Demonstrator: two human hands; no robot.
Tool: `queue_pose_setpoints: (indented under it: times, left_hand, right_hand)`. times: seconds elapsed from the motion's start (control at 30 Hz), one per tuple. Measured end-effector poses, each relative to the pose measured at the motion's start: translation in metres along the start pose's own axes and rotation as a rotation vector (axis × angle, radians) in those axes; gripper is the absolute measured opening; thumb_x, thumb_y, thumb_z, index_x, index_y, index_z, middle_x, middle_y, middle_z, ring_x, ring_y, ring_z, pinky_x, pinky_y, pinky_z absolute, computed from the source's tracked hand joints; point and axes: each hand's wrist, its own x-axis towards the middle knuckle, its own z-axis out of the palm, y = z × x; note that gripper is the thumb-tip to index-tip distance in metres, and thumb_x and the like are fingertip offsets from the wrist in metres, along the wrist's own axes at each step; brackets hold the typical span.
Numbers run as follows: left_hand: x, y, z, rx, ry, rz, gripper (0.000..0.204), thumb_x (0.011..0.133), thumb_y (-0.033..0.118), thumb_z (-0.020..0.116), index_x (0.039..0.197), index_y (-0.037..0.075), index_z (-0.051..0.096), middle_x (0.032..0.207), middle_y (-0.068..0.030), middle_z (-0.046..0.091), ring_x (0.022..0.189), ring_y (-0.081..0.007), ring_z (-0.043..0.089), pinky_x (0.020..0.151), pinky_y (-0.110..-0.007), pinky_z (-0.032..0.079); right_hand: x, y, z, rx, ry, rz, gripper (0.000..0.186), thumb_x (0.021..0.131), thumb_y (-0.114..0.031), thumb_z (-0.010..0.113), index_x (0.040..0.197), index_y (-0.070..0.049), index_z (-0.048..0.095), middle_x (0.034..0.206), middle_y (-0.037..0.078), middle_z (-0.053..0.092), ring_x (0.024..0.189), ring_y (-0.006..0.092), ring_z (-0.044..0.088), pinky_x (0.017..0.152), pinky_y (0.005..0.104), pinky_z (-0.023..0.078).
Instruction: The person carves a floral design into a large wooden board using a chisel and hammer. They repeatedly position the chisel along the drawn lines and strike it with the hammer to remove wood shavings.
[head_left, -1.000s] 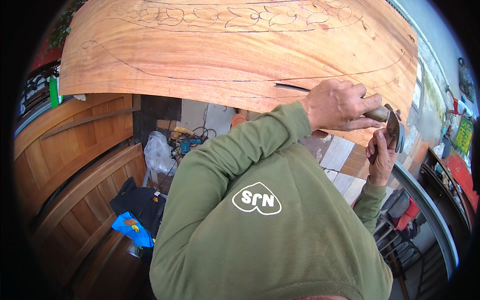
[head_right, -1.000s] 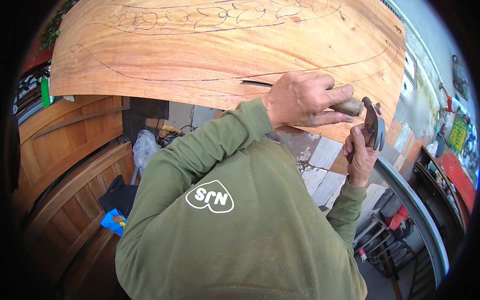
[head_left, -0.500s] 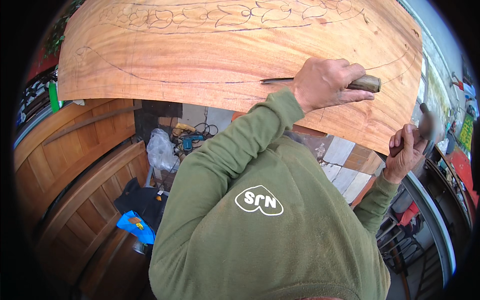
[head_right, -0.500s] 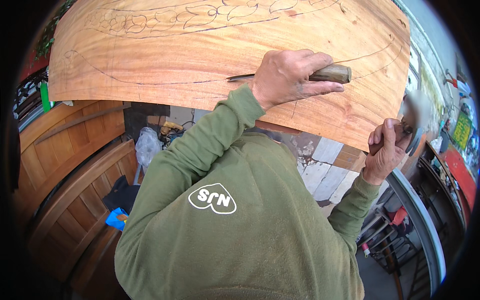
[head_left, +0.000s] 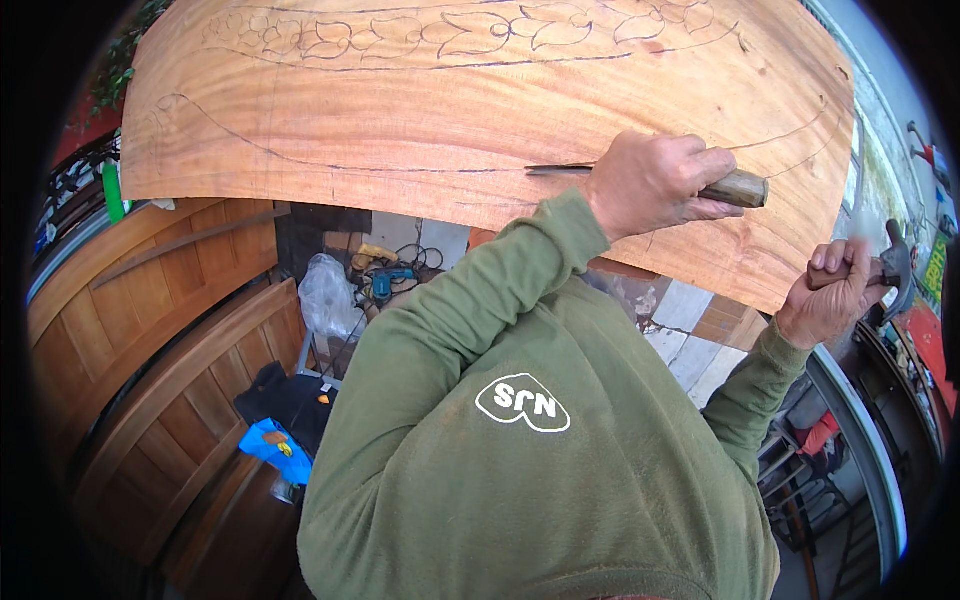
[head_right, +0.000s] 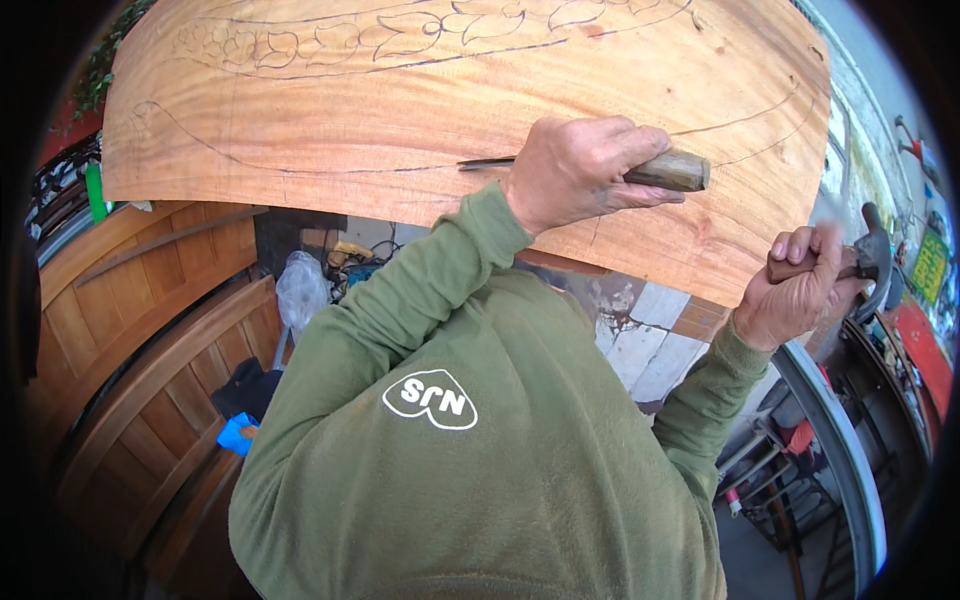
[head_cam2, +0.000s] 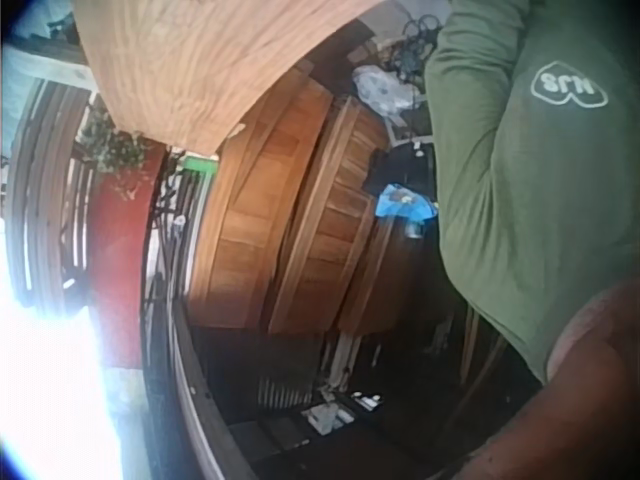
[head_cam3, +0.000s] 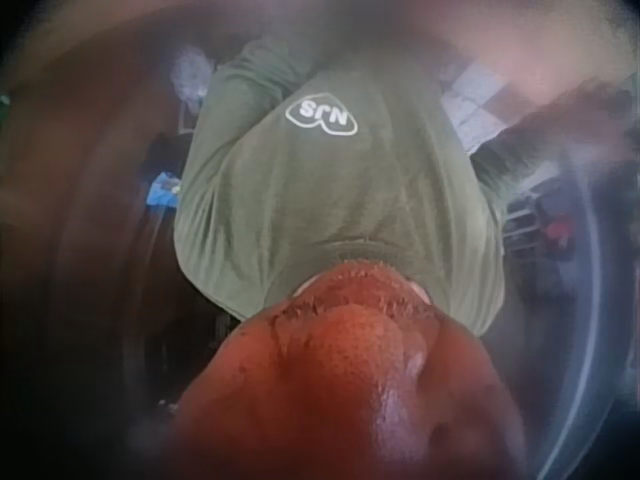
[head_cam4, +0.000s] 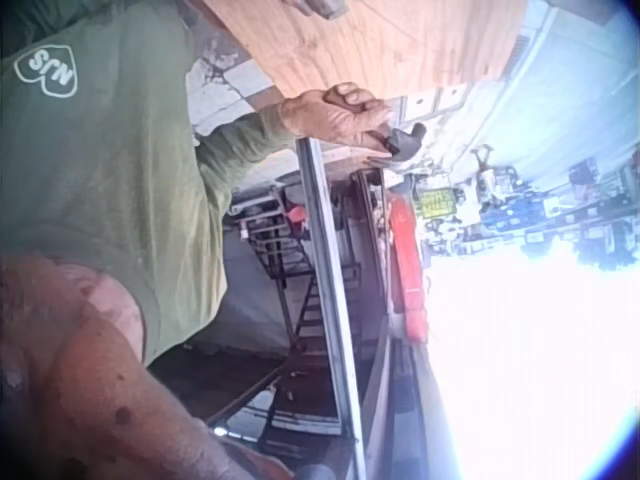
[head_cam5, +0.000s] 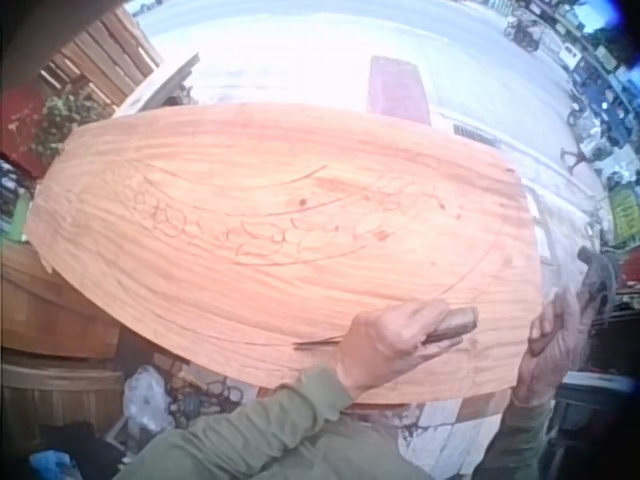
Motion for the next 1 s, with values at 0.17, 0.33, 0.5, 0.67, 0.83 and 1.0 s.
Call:
queue_pose_setpoints:
  times: [0.17, 0.33, 0.5, 0.67, 0.83, 1.0]
  left_hand:
    - [-0.002, -0.004, 0.0, -0.012, 0.002, 0.035, 0.045, 0.078, 0.046, 0.09, 0.107, 0.016, 0.074, 0.08, -0.0036, 0.069, 0.07, -0.0229, 0.071, 0.056, -0.036, 0.056]
    - [-0.004, -0.002, -0.002, -0.009, 0.005, 0.009, 0.045, 0.078, 0.045, 0.09, 0.108, 0.016, 0.075, 0.084, -0.0034, 0.072, 0.072, -0.0226, 0.073, 0.057, -0.035, 0.057]
    - [-0.004, -0.002, -0.004, -0.014, 0.024, 0.042, 0.045, 0.077, 0.045, 0.09, 0.109, 0.016, 0.076, 0.086, -0.003, 0.073, 0.072, -0.0217, 0.073, 0.057, -0.034, 0.057]
    - [-0.008, 0.0, -0.01, -0.003, -0.003, 0.005, 0.045, 0.078, 0.046, 0.09, 0.109, 0.016, 0.077, 0.084, -0.0023, 0.072, 0.07, -0.0209, 0.073, 0.056, -0.034, 0.057]
    - [-0.009, 0.0, -0.014, -0.014, 0.043, 0.022, 0.045, 0.078, 0.046, 0.09, 0.11, 0.016, 0.077, 0.083, -0.0021, 0.071, 0.07, -0.0209, 0.072, 0.056, -0.034, 0.057]
    - [-0.014, -0.004, -0.017, -0.017, 0.04, 0.044, 0.046, 0.077, 0.045, 0.091, 0.111, 0.016, 0.077, 0.087, -0.0017, 0.075, 0.072, -0.0203, 0.073, 0.057, -0.033, 0.058]
  right_hand:
    - [-0.07, 0.064, 0.013, -0.707, -0.421, -0.127, 0.061, 0.103, 0.0, 0.07, 0.158, -0.002, 0.046, 0.147, 0.013, 0.057, 0.09, 0.0067, 0.058, 0.075, 0.023, 0.051]
    - [-0.007, 0.001, -0.004, -0.435, -0.265, -0.009, 0.023, 0.105, -0.007, 0.068, 0.128, -0.005, 0.063, 0.079, -0.001, 0.055, 0.062, 0.0059, 0.047, 0.053, 0.0235, 0.039]
    - [-0.049, 0.039, 0.024, -0.049, -0.071, -0.123, 0.018, 0.103, -0.004, 0.07, 0.118, -0.007, 0.06, 0.081, 0.002, 0.059, 0.068, 0.0097, 0.055, 0.061, 0.0253, 0.049]
    - [-0.045, 0.04, 0.003, -0.772, -0.361, -0.086, 0.07, 0.103, -0.002, 0.071, 0.165, -0.008, 0.041, 0.093, 0.0, 0.065, 0.076, 0.0063, 0.056, 0.064, 0.0233, 0.047]
    - [0.005, -0.01, 0.001, -0.037, 0.073, -0.119, 0.023, 0.103, 0.0, 0.066, 0.123, -0.008, 0.058, 0.094, 0.004, 0.066, 0.061, 0.0079, 0.05, 0.052, 0.0244, 0.044]
    - [-0.077, 0.066, 0.024, -0.811, -0.415, -0.331, 0.063, 0.102, 0.001, 0.068, 0.159, -0.006, 0.044, 0.14, 0.014, 0.054, 0.086, 0.0147, 0.063, 0.076, 0.0279, 0.054]
